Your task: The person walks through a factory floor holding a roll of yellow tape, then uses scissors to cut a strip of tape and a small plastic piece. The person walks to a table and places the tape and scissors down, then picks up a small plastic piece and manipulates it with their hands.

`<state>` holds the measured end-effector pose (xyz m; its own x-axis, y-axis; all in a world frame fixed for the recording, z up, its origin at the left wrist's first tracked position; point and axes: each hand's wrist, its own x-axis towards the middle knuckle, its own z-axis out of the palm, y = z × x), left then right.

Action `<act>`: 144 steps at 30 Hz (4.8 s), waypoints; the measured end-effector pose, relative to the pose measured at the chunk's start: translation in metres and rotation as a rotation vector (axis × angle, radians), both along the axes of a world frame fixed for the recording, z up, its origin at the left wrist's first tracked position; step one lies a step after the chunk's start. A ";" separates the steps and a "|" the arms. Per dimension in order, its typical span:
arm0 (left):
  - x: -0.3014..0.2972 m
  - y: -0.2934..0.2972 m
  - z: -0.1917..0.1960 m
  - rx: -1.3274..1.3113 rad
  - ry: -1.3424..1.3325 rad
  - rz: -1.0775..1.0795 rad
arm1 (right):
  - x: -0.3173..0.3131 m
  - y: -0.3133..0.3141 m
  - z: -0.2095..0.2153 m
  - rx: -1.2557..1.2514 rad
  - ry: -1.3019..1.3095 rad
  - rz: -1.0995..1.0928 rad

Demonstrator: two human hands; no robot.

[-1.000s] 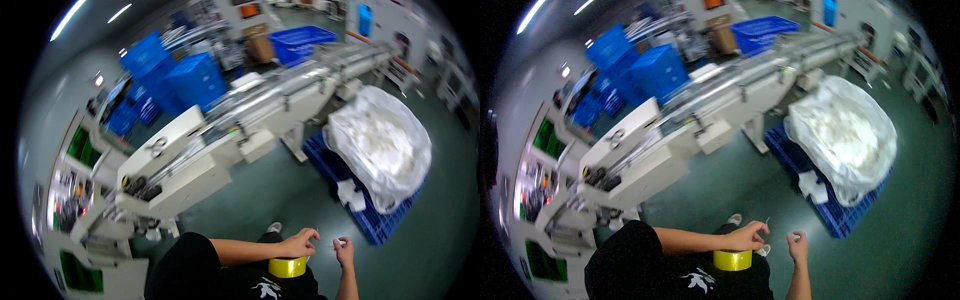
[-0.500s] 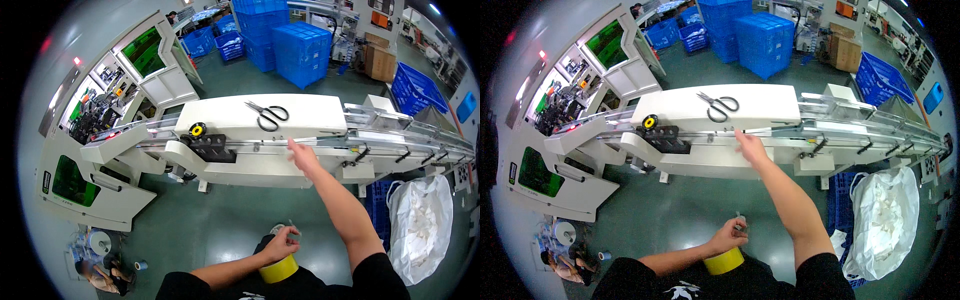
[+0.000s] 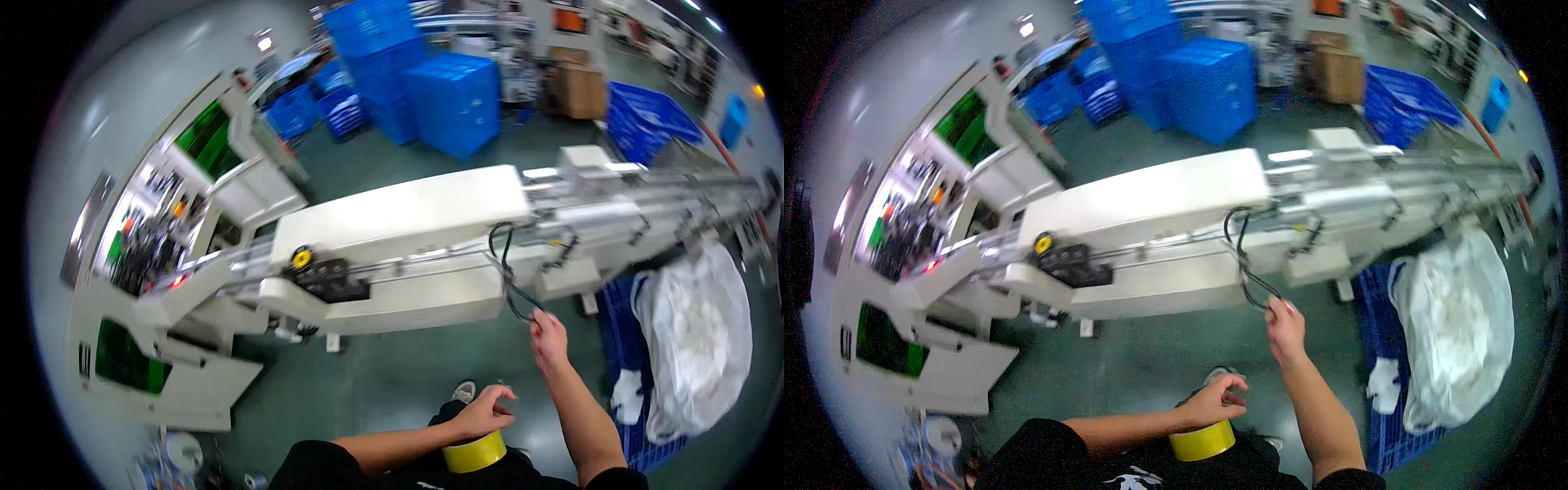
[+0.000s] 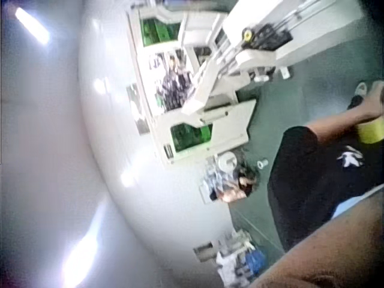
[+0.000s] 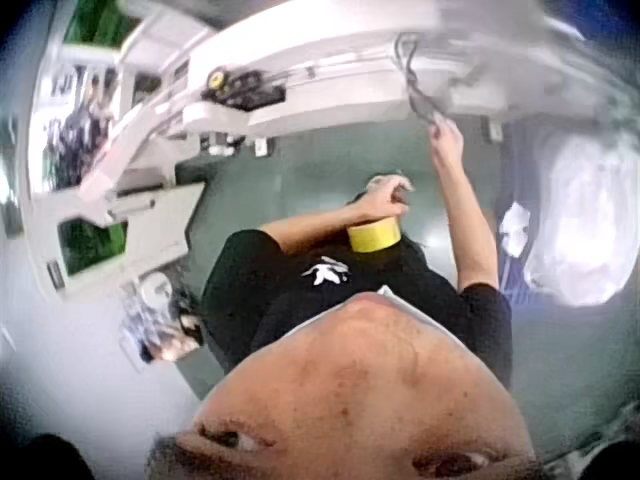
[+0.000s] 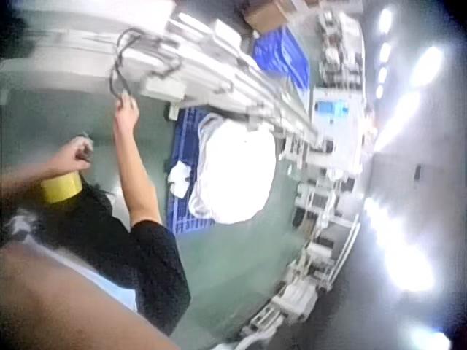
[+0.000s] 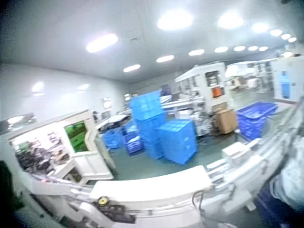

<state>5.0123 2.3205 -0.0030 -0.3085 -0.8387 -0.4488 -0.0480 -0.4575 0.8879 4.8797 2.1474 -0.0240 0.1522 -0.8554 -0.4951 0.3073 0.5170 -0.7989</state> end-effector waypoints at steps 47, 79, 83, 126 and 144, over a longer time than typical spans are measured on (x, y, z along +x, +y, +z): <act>-1.427 0.228 -0.022 0.092 -0.071 -1.621 | -1.344 0.677 -0.045 -0.202 -0.370 -1.732; -2.314 -0.258 -0.024 0.134 -0.153 -0.904 | -2.329 0.125 -0.039 -0.298 -0.892 -0.662; -2.402 -0.330 -0.033 0.168 -0.154 -0.738 | -2.431 0.015 -0.013 -0.133 -0.786 -0.341; -3.377 -1.399 -0.114 1.212 0.504 -0.183 | -3.443 -1.125 -0.024 0.058 -0.648 0.310; -3.635 -1.900 -0.097 0.511 0.051 0.379 | -3.782 -1.683 0.001 -0.289 -0.131 0.042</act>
